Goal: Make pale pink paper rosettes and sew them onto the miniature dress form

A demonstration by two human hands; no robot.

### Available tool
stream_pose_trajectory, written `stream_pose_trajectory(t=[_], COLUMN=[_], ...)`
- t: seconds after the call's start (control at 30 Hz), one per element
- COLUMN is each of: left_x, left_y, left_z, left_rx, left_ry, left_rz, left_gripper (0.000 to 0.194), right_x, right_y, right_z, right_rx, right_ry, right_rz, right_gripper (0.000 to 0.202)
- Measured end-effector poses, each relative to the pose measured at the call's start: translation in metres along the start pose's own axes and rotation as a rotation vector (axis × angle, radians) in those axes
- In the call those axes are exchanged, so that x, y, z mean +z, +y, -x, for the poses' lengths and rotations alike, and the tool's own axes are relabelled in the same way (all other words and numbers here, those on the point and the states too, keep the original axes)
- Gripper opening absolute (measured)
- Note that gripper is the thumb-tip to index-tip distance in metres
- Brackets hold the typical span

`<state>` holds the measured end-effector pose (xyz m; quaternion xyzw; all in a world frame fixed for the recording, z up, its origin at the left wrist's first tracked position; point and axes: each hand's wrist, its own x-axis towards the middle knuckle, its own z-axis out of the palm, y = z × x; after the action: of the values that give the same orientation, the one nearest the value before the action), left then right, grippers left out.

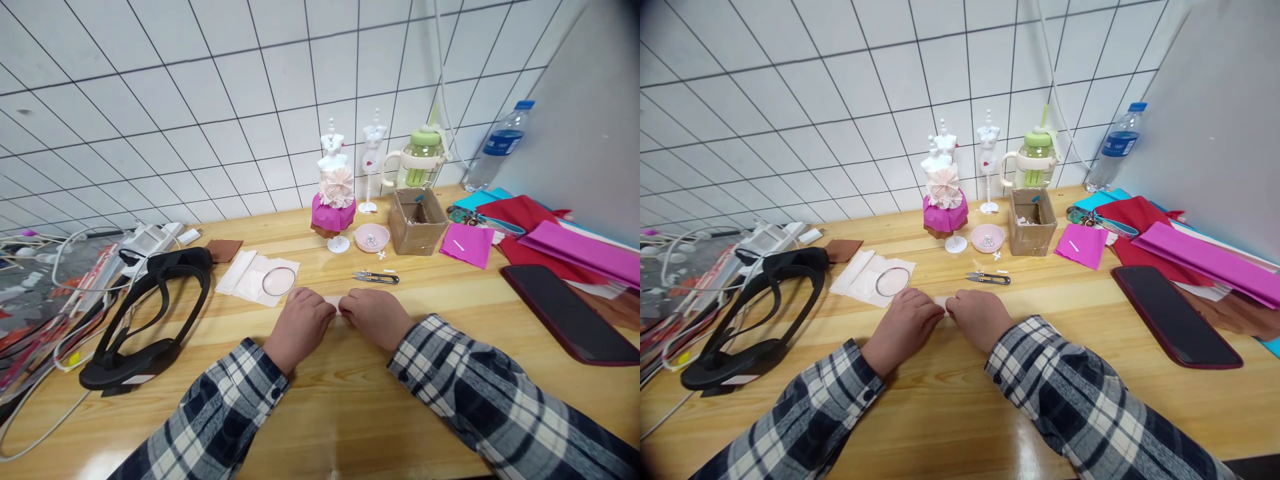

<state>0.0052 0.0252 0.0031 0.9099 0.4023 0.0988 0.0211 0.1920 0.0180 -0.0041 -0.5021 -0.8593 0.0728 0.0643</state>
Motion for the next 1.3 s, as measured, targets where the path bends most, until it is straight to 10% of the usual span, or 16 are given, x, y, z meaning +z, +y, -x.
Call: stream_pose_trajectory(t=[1.3], left_x=[-0.0013], left_y=[-0.0013], left_z=[-0.0014], left_rx=[-0.002], left_ry=[-0.024], left_rz=[0.021], left_gripper=[0.021], right_x=[-0.0033], right_y=[0.0037], right_z=[0.0019], right_rx=[-0.019], right_ry=[0.007], right_rz=[-0.069], right_gripper=[0.021])
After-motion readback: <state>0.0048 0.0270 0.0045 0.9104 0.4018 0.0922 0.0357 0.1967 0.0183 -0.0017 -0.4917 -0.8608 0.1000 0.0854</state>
